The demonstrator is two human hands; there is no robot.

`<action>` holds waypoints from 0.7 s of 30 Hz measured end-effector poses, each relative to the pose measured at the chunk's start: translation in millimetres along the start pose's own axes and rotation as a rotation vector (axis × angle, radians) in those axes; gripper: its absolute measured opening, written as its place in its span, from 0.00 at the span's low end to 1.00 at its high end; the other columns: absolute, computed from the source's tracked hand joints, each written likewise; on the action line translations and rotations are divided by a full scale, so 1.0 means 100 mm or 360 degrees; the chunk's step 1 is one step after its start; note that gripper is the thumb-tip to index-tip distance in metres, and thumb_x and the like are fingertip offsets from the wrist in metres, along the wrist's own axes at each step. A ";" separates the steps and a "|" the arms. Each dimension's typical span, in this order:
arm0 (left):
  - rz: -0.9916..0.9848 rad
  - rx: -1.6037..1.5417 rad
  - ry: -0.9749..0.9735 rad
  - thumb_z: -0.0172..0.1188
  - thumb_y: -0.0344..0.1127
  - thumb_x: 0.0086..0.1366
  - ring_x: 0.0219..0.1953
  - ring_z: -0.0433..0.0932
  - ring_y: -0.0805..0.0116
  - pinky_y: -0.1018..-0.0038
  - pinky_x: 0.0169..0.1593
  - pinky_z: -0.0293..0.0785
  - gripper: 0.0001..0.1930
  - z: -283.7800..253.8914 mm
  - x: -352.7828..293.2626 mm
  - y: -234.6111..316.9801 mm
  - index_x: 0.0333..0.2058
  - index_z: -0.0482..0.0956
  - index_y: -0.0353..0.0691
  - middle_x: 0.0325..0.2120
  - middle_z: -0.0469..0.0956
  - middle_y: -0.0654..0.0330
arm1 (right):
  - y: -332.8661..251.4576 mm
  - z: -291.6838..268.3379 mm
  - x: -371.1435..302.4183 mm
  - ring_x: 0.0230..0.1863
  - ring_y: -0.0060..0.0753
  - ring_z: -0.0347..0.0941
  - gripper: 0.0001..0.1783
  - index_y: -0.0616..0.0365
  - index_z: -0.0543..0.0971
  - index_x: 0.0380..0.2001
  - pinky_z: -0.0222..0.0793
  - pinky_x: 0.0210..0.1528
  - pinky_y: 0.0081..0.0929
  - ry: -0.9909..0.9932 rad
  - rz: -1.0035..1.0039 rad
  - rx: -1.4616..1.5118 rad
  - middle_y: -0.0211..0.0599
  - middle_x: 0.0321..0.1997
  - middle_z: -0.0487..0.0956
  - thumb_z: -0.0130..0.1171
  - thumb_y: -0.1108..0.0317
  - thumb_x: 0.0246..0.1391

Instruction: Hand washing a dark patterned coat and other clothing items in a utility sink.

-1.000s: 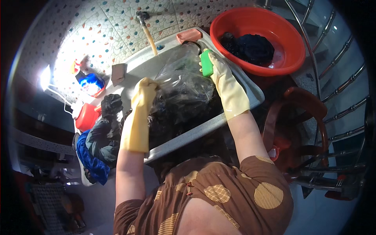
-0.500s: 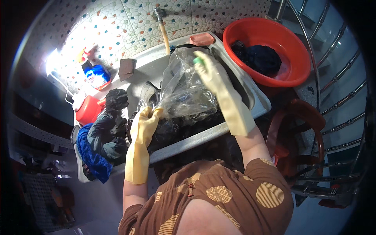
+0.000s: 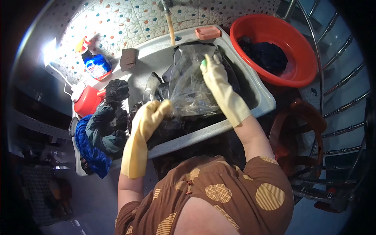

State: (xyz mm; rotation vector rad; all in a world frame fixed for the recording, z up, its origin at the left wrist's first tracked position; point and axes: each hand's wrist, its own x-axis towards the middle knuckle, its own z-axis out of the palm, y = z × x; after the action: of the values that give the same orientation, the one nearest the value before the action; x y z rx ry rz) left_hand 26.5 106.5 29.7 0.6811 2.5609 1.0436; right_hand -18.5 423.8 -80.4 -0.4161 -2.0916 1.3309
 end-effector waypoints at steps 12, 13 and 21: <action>-0.0269 0.0684 0.0336 0.52 0.57 0.64 0.48 0.79 0.50 0.64 0.51 0.72 0.29 -0.08 0.91 0.91 0.43 0.80 0.32 0.43 0.81 0.46 | 0.10 0.13 -0.03 0.51 0.52 0.77 0.27 0.56 0.72 0.58 0.71 0.53 0.40 0.0081 -0.0433 -0.0651 0.51 0.49 0.81 0.54 0.53 0.61; -0.0355 0.0683 0.0270 0.52 0.57 0.63 0.48 0.80 0.49 0.64 0.52 0.72 0.29 0.00 1.05 0.93 0.44 0.80 0.33 0.43 0.81 0.46 | 0.16 0.12 -0.01 0.50 0.51 0.77 0.26 0.57 0.72 0.58 0.71 0.53 0.38 0.0137 -0.0408 -0.0561 0.51 0.49 0.81 0.55 0.54 0.61; 0.0309 0.0425 0.0262 0.57 0.36 0.65 0.28 0.77 0.73 0.73 0.35 0.73 0.10 0.25 1.72 0.04 0.33 0.82 0.37 0.25 0.79 0.60 | -0.07 -0.02 0.02 0.54 0.48 0.77 0.24 0.58 0.73 0.57 0.69 0.56 0.34 0.0045 0.0028 -0.0132 0.52 0.52 0.80 0.54 0.55 0.64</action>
State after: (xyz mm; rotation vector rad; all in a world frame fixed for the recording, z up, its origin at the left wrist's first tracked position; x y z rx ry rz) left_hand -107.1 214.1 0.3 0.9652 2.8562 0.8510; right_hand -18.6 423.5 -72.9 -0.4870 -2.1296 1.2441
